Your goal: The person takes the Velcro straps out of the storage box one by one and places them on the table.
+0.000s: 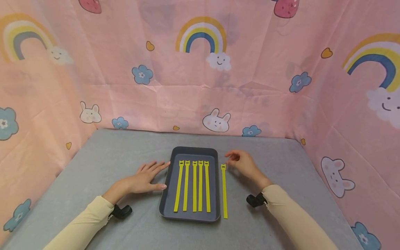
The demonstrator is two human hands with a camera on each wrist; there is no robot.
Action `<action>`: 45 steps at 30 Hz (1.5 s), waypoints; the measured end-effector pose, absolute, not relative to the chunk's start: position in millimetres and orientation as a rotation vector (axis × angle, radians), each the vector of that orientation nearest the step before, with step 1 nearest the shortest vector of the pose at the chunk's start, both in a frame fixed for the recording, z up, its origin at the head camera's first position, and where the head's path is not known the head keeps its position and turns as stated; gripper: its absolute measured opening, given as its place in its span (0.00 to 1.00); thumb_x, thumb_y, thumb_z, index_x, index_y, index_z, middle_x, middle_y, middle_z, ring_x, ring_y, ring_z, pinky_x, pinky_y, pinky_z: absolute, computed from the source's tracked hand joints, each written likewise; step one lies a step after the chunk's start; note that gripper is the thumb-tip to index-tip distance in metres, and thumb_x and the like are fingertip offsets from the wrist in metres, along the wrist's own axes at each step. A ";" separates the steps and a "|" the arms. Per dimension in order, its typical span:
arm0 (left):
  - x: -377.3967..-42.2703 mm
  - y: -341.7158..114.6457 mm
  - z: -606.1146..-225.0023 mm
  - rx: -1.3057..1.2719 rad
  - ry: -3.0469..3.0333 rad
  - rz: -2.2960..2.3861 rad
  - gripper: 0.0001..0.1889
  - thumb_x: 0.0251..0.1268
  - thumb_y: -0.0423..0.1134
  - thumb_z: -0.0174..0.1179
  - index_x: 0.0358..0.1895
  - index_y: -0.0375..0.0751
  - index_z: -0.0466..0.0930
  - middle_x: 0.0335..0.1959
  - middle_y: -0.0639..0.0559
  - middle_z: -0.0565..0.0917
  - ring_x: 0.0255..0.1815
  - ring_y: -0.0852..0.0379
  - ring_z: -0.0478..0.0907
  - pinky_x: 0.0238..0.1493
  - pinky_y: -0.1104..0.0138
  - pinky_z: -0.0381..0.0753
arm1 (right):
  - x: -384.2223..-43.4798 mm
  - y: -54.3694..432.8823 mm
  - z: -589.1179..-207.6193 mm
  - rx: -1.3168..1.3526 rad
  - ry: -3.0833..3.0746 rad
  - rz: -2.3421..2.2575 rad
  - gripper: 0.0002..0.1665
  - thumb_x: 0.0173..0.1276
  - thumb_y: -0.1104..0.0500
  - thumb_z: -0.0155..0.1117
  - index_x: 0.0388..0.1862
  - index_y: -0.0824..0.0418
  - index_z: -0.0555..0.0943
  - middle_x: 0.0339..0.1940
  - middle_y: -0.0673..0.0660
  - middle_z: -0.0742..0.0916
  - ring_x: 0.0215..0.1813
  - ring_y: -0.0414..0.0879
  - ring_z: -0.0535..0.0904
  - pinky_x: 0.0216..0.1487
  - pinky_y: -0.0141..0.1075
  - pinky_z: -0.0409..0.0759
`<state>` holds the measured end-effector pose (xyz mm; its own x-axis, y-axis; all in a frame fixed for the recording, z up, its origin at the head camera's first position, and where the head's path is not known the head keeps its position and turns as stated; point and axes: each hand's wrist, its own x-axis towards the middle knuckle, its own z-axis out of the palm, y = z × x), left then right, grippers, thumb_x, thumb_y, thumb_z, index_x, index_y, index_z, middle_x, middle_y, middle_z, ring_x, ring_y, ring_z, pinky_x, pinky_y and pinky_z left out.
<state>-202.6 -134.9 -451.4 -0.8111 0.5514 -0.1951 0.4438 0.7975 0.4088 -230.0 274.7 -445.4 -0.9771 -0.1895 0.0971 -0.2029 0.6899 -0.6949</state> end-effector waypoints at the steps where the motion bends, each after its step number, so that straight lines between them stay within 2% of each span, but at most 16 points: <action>1: -202.6 -135.1 -451.2 0.763 2.681 0.503 0.47 0.61 0.75 0.51 0.80 0.70 0.40 0.83 0.49 0.48 0.84 0.38 0.38 0.77 0.35 0.36 | -230.3 274.6 -442.9 0.336 -2.874 1.173 0.15 0.67 0.64 0.66 0.52 0.64 0.83 0.36 0.58 0.87 0.35 0.44 0.79 0.34 0.31 0.77; 12: -202.4 -134.7 -449.5 0.761 2.682 0.503 0.47 0.61 0.75 0.51 0.80 0.69 0.40 0.83 0.48 0.49 0.84 0.38 0.39 0.77 0.35 0.36 | -227.8 260.1 -423.5 0.383 -2.852 1.110 0.15 0.66 0.61 0.68 0.51 0.61 0.84 0.39 0.58 0.88 0.39 0.46 0.80 0.38 0.33 0.78; 33: -199.3 -132.7 -445.5 0.748 2.678 0.485 0.46 0.62 0.74 0.51 0.80 0.70 0.41 0.83 0.48 0.49 0.83 0.38 0.39 0.78 0.36 0.36 | -224.2 205.1 -408.0 0.439 -2.787 1.351 0.19 0.67 0.50 0.69 0.55 0.54 0.83 0.41 0.55 0.87 0.42 0.45 0.80 0.40 0.36 0.78; 40: -200.2 -133.7 -447.6 0.758 2.679 0.490 0.46 0.62 0.74 0.51 0.80 0.69 0.40 0.83 0.48 0.49 0.83 0.37 0.39 0.77 0.35 0.35 | -228.2 183.6 -405.3 0.477 -2.751 1.464 0.23 0.67 0.53 0.69 0.59 0.59 0.81 0.43 0.57 0.88 0.45 0.47 0.84 0.46 0.40 0.82; 45: -200.5 -133.4 -448.0 0.752 2.678 0.486 0.46 0.62 0.74 0.50 0.80 0.69 0.41 0.83 0.48 0.49 0.83 0.37 0.39 0.77 0.34 0.36 | -232.4 169.7 -412.1 0.554 -2.729 1.528 0.26 0.68 0.54 0.68 0.63 0.61 0.78 0.42 0.58 0.87 0.43 0.47 0.84 0.45 0.40 0.81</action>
